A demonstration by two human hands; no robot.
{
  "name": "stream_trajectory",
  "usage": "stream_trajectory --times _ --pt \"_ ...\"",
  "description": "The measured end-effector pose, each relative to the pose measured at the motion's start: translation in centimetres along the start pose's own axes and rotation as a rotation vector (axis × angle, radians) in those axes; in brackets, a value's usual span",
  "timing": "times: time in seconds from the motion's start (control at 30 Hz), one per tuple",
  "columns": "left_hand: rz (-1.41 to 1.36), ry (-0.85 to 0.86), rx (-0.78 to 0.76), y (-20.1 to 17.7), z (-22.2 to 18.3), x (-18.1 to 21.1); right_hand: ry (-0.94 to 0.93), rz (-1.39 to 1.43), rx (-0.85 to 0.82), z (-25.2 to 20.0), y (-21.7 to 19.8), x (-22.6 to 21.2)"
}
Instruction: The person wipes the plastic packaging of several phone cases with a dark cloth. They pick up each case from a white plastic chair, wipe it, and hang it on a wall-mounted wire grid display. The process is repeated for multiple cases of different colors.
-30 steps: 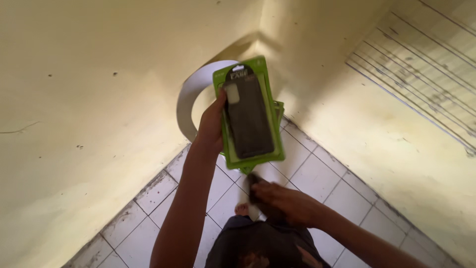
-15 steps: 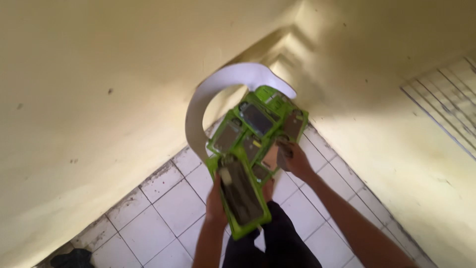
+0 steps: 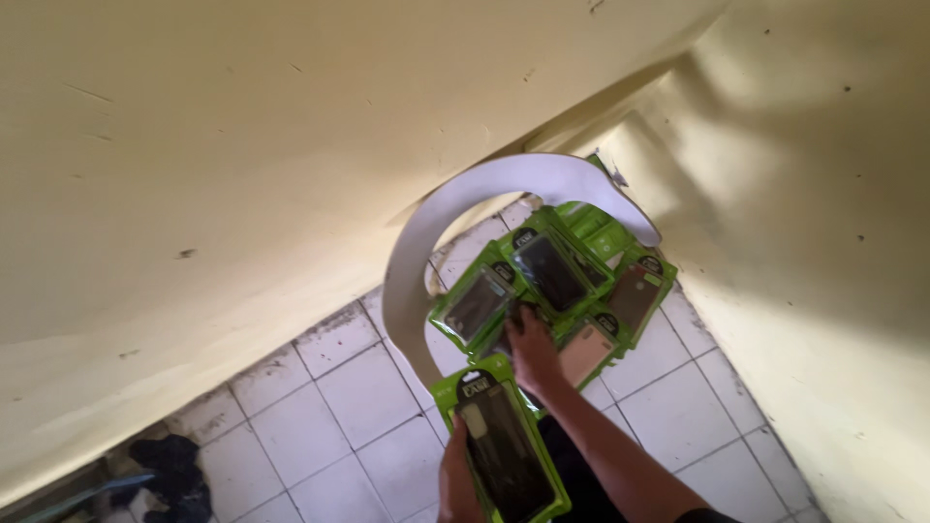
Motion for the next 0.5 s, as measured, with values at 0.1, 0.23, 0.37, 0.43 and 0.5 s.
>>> stream_trajectory --times 0.1,0.23,0.37,0.43,0.5 --pt "0.059 -0.022 -0.006 1.0 -0.7 1.1 -0.066 -0.083 -0.077 -0.2 2.4 -0.1" --pt "0.128 -0.026 -0.008 1.8 -2.5 1.9 -0.104 -0.047 -0.008 -1.5 3.0 0.8" --pt "0.118 -0.008 -0.146 1.8 -4.9 0.8 -0.078 0.281 0.257 -5.7 0.7 3.1" --pt "0.112 -0.011 -0.207 1.7 -6.2 0.1 -0.092 0.277 0.388 -9.0 -1.1 4.6" --pt "0.165 -0.023 -0.224 2.4 -7.2 -1.2 0.012 0.519 0.459 -12.6 -3.0 6.3"
Point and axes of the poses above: each hand's wrist, its own z-axis towards the middle knuckle, its own y-axis out of the palm, x = y × z, the point moved 6 cm from there along z, towards the middle knuckle, and after that the axes turned 15 degrees about z, right-handed, at the moved point
